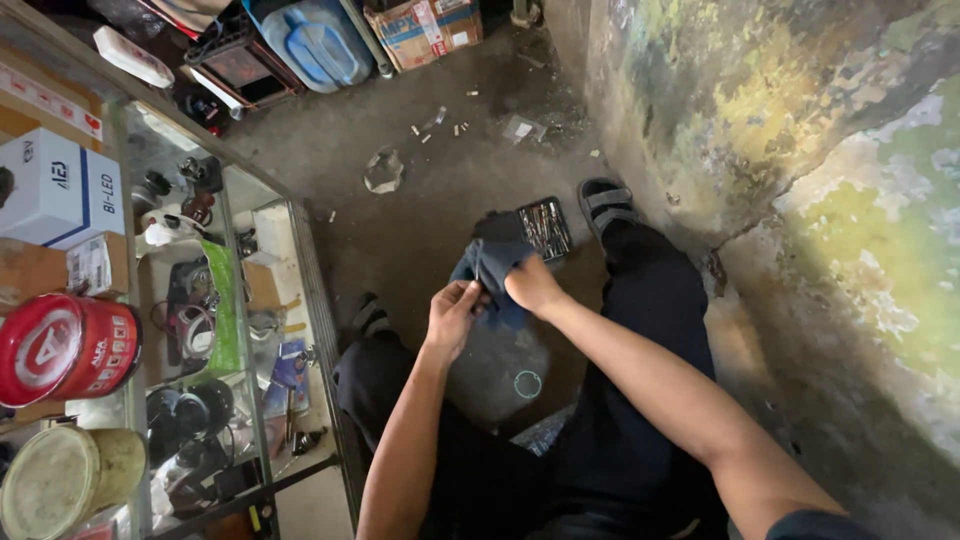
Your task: The person cleans small metal bolts and parts using a cloth.
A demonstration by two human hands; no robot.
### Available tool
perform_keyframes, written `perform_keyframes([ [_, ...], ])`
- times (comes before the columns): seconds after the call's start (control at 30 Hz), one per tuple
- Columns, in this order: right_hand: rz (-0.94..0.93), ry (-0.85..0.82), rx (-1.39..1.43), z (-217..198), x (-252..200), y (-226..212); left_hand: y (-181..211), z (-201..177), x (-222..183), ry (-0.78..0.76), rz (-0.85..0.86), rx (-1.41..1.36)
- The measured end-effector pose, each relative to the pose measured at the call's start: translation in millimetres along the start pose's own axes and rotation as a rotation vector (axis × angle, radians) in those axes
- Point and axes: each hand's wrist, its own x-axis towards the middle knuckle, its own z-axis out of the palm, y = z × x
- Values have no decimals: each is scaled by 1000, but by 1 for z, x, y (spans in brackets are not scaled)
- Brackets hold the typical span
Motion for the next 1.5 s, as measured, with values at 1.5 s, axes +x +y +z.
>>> perform_keyframes([
  [1.5, -281, -73, -1026, -19, -1, 17, 40, 23, -32, -23, 226, 960],
])
